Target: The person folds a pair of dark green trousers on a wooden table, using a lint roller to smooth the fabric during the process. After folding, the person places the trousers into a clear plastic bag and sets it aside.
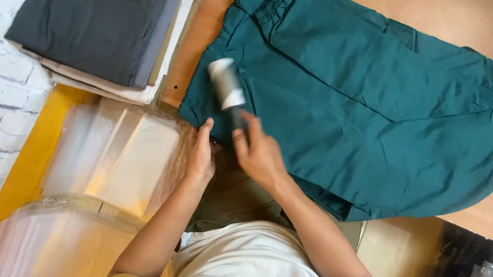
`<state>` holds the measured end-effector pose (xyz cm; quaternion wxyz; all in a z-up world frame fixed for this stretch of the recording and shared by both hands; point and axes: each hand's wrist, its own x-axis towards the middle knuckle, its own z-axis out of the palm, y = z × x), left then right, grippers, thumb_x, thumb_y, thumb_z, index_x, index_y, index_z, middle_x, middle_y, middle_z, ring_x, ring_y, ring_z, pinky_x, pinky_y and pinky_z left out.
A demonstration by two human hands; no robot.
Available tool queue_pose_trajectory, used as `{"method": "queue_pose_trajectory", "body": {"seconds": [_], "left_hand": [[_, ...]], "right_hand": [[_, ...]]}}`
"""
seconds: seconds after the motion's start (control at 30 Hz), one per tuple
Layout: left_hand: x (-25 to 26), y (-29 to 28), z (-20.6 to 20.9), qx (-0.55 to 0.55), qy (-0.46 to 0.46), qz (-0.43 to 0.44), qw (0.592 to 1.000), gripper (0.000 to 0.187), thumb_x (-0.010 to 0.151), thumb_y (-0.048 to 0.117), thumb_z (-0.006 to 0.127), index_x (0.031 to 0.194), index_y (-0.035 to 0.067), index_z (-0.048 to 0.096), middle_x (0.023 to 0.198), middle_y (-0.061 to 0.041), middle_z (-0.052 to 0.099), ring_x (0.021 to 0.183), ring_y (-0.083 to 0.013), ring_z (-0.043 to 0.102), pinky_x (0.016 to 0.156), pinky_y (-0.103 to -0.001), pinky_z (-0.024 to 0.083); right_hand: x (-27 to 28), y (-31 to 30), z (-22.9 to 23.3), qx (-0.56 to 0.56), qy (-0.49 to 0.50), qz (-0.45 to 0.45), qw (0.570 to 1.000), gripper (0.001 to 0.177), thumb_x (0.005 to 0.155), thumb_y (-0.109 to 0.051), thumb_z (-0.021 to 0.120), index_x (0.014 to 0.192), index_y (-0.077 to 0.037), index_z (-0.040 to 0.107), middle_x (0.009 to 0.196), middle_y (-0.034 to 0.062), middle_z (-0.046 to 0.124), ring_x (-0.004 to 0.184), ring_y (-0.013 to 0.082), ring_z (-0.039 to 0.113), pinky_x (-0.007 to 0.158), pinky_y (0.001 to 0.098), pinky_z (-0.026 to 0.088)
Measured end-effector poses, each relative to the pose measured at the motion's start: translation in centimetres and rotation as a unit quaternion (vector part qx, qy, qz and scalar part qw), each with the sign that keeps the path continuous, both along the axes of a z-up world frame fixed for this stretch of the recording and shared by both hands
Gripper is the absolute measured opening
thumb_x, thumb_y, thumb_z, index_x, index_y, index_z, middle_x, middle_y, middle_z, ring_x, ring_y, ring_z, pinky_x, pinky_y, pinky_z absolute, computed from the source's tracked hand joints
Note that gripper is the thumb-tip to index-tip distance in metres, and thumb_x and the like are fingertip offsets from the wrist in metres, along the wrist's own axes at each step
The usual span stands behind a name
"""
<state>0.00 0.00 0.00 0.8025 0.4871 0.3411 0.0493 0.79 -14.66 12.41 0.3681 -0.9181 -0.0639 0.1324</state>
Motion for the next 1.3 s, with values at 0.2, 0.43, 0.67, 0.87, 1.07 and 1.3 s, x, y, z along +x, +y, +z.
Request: {"method": "queue_pose_trajectory", "body": {"seconds": [0.2,0.43,0.67,0.87,1.07,1.3], "left_hand": [[0.7,0.0,8.2,-0.097,-0.012,-0.034,0.995,0.056,0.1,0.063,0.046,0.127,0.016,0.058,0.118,-0.009,0.074,0.096,-0.03,0.075,0.065,-0.039,0.063],[0.4,2.4,-2.0,-0.114,-0.001,-0.023,0.993,0.081,0.09,0.087,0.029,0.11,0.018,0.066,0.087,-0.004,0.074,0.057,-0.0152,0.066,0.048,-0.024,0.051],[0.1,0.2,6.7,-0.125,-0.051,-0.052,0.989,0.078,0.088,0.084,0.032,0.143,0.031,0.05,0.131,-0.001,0.07,0.103,-0.0235,0.069,0.065,-0.034,0.049],[-1.4,0.6,1.8,-0.105,-0.031,-0.047,0.993,0.03,0.097,0.057,0.058,0.11,0.031,0.064,0.111,0.006,0.075,0.096,-0.0181,0.069,0.074,-0.032,0.047],[-2.0,0.0,3.6,-0.079,-0.043,-0.06,0.994,0.016,0.101,0.04,0.065,0.101,0.026,0.059,0.106,0.004,0.074,0.096,-0.0204,0.071,0.074,-0.035,0.056],[-2.0,-4.0,7.1,-0.08,-0.059,-0.107,0.989,0.016,0.104,0.035,0.06,0.113,0.026,0.07,0.115,-0.005,0.077,0.1,-0.0248,0.077,0.08,-0.047,0.066]], "right_hand": [[1.2,-2.3,-1.8,-0.113,-0.024,-0.062,0.991,0.045,0.104,-0.036,0.046,0.144,-0.016,0.04,0.078,0.0306,0.071,0.081,0.0545,0.071,0.074,0.0651,0.053],[-1.0,1.2,-0.9,-0.027,-0.055,0.147,0.987,0.047,0.1,-0.043,0.048,0.146,-0.03,0.045,0.09,0.0209,0.077,0.082,0.0453,0.075,0.072,0.057,0.058],[-4.0,-0.4,-1.4,-0.078,-0.135,0.06,0.986,0.048,0.1,-0.032,0.051,0.145,-0.015,0.049,0.092,0.0254,0.076,0.075,0.044,0.075,0.064,0.0564,0.057],[-7.5,-7.1,-2.6,-0.083,-0.115,0.009,0.99,0.05,0.096,-0.033,0.057,0.145,-0.024,0.053,0.117,0.012,0.076,0.084,0.0364,0.076,0.069,0.0518,0.059],[-12.7,-20.6,-1.5,-0.128,-0.074,-0.235,0.961,0.044,0.1,-0.023,0.056,0.144,-0.021,0.054,0.128,0.0171,0.071,0.095,0.0505,0.068,0.079,0.0648,0.053],[-17.6,-27.3,-7.0,-0.108,-0.165,-0.416,0.888,0.043,0.11,-0.017,0.052,0.151,-0.008,0.051,0.14,0.0251,0.06,0.118,0.047,0.061,0.103,0.0539,0.048]]}}
